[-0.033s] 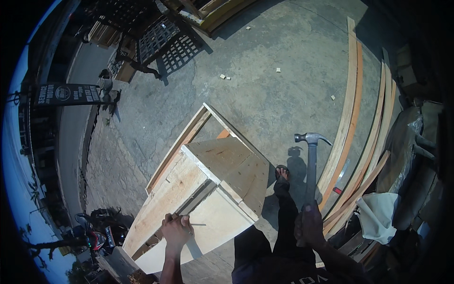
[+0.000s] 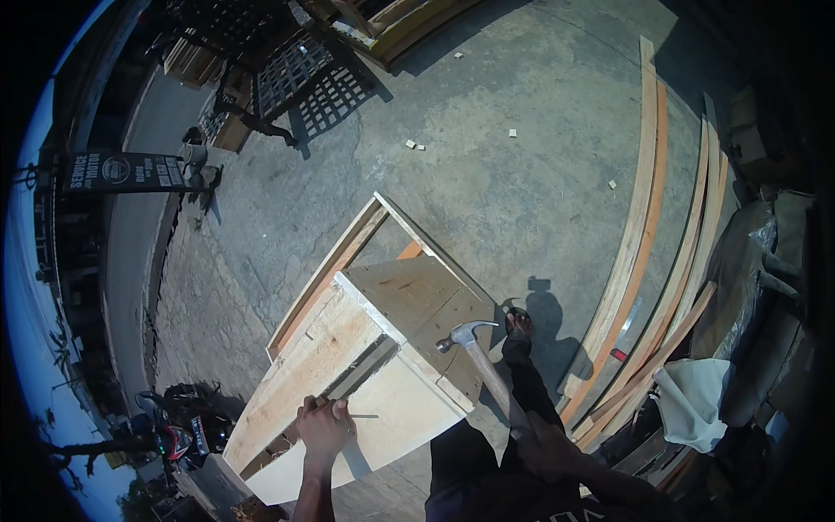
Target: The person measures and marks a wooden plank, then uses a hammer and nails to attach it to a wooden frame structure. They repeatedly hammer nails into the plank to secure it to the frame.
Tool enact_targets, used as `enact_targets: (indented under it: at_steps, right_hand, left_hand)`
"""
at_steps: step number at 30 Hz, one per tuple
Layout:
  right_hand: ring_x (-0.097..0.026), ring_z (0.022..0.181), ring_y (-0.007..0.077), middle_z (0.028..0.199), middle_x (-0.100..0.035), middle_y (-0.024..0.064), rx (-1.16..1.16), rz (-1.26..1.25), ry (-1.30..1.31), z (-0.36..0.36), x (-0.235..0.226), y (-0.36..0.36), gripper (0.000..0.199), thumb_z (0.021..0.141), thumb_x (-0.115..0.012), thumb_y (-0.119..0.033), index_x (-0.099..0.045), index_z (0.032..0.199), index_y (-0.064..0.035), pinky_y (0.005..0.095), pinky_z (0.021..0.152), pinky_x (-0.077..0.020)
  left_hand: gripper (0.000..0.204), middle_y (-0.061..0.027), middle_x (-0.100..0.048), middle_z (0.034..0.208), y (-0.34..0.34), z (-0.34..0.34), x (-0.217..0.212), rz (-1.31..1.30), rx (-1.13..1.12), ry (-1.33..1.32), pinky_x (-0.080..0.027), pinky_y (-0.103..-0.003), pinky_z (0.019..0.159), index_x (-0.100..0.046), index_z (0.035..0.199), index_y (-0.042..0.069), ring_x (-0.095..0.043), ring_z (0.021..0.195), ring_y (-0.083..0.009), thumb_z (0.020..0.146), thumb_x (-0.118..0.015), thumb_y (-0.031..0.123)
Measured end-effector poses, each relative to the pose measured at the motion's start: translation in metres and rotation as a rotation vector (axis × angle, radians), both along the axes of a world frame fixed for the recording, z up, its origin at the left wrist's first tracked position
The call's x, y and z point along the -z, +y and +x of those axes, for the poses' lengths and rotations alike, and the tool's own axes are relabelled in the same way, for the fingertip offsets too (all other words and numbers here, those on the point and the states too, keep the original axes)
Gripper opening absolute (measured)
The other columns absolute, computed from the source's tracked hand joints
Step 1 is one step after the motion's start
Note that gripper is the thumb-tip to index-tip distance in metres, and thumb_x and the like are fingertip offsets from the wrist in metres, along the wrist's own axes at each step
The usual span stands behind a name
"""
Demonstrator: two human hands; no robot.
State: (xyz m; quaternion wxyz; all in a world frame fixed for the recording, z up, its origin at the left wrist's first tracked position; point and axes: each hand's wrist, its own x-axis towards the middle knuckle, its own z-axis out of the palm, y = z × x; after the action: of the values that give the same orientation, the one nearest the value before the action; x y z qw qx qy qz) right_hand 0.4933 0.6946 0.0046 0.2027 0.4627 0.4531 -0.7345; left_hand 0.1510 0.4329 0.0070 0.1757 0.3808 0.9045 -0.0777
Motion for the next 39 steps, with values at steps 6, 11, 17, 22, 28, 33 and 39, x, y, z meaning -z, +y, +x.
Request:
enact_targets:
  at_steps: [6,11,17,22,28,33,39]
  right_hand:
    - [-0.054,0.047,0.0169,0.064,-0.05,0.0043,0.358,-0.088,-0.078,0.0,0.012,0.013,0.037,0.111,-0.046,-0.04,-0.047,0.116,-0.0043,0.0347,0.042,-0.0457]
    - [-0.058,0.05,0.0187,0.065,-0.054,0.0062,0.131,-0.087,-0.124,-0.015,0.015,0.03,0.037,0.11,-0.048,-0.04,-0.048,0.117,-0.0039,0.0359,0.046,-0.0477]
    - [-0.07,0.061,0.0295,0.07,-0.066,0.0175,-0.285,0.273,-0.053,-0.015,0.001,0.028,0.037,0.107,-0.054,-0.036,-0.053,0.116,-0.0006,0.045,0.058,-0.0521]
    - [-0.067,0.059,0.0246,0.069,-0.064,0.0133,-0.173,0.223,-0.14,-0.021,-0.004,0.036,0.037,0.106,-0.055,-0.037,-0.053,0.117,-0.0007,0.0411,0.055,-0.0509]
    - [-0.059,0.053,0.0159,0.067,-0.057,0.0057,0.001,0.146,-0.203,-0.023,-0.018,0.03,0.037,0.107,-0.054,-0.038,-0.052,0.116,-0.0022,0.0337,0.049,-0.047]
    - [-0.056,0.048,0.0141,0.066,-0.057,0.0047,0.098,0.071,-0.106,-0.003,-0.002,0.013,0.029,0.109,-0.051,-0.034,-0.051,0.112,-0.005,0.0327,0.047,-0.0455]
    - [-0.066,0.059,0.0284,0.071,-0.061,0.0115,-0.025,0.418,-0.308,0.054,0.024,-0.036,0.041,0.105,-0.059,-0.041,-0.052,0.12,-0.0039,0.0428,0.062,-0.0552]
  left_hand:
    - [0.051,-0.0193,-0.065,0.074,0.005,-0.002,0.004,0.024,-0.064,-0.045,-0.047,-0.054,0.076,-0.075,0.079,0.007,-0.057,0.081,-0.0399,0.106,-0.046,0.039]
    - [0.037,-0.0139,-0.069,0.07,0.009,-0.002,0.004,0.01,-0.056,0.031,-0.047,-0.051,0.075,-0.076,0.074,0.009,-0.06,0.083,-0.0361,0.099,-0.056,0.029]
    - [0.037,-0.0161,-0.069,0.07,0.01,0.001,0.002,-0.038,-0.11,0.002,-0.046,-0.053,0.076,-0.075,0.077,0.008,-0.06,0.086,-0.0386,0.101,-0.056,0.03]
    - [0.038,-0.0171,-0.068,0.069,0.011,-0.001,0.003,-0.051,-0.128,-0.023,-0.046,-0.054,0.079,-0.075,0.077,0.008,-0.06,0.09,-0.0401,0.102,-0.056,0.031]
    - [0.033,-0.0179,-0.069,0.069,0.009,0.001,0.005,0.029,-0.153,-0.001,-0.047,-0.054,0.079,-0.075,0.079,0.007,-0.061,0.087,-0.0404,0.1,-0.059,0.027]
    - [0.033,-0.0179,-0.069,0.069,0.005,0.0,0.008,0.103,-0.116,0.001,-0.047,-0.054,0.078,-0.074,0.078,0.007,-0.061,0.084,-0.0406,0.1,-0.06,0.027]
    - [0.038,-0.0176,-0.069,0.068,0.003,-0.002,0.009,0.052,-0.06,0.015,-0.047,-0.054,0.076,-0.073,0.075,0.007,-0.06,0.082,-0.0408,0.102,-0.057,0.029]
